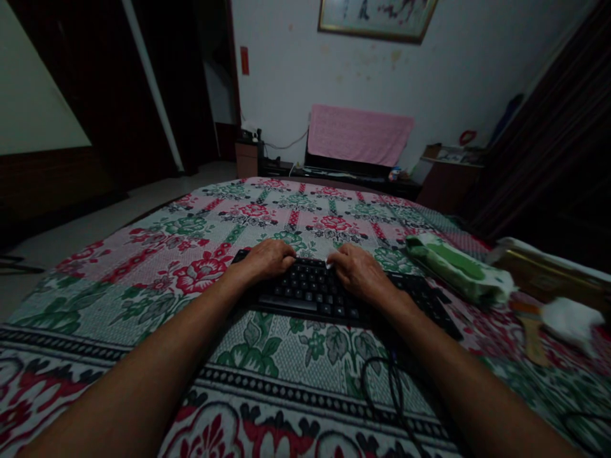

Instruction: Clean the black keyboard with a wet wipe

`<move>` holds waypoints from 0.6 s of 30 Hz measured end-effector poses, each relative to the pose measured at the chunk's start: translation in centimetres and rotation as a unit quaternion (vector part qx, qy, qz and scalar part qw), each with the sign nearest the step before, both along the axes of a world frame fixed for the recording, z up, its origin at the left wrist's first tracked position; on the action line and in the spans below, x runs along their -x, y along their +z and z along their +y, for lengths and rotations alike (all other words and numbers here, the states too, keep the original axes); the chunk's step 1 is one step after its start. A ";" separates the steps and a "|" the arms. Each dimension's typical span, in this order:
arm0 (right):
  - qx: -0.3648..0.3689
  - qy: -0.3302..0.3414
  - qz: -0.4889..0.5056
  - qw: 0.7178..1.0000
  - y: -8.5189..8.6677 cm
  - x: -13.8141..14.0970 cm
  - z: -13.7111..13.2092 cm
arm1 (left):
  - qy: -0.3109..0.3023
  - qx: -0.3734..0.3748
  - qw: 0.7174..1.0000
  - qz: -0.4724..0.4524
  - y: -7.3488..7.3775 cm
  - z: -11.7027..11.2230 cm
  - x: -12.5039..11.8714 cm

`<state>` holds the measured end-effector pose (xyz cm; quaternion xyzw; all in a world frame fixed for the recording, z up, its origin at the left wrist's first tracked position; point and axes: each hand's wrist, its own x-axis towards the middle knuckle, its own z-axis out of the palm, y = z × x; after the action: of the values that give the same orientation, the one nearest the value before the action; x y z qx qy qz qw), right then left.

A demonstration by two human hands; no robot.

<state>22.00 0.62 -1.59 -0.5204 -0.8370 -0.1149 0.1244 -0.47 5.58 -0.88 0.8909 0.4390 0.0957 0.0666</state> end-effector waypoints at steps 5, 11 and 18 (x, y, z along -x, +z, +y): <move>-0.007 0.025 -0.032 0.999 0.6 0.0 -0.4 | 0.000 -0.007 1.000 0.002 -0.1 0.1 -0.1; 0.010 0.022 -0.006 1.000 0.5 -0.9 -0.3 | -0.003 0.004 1.000 -0.004 -0.1 0.1 0.1; 0.014 0.006 0.013 1.000 0.3 -1.4 0.0 | 0.009 0.003 1.000 0.009 0.1 0.0 -0.1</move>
<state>23.39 0.64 -1.26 -0.5186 -0.8399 -0.0954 0.1285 -0.33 5.54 -0.75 0.8874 0.4480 0.0869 0.0648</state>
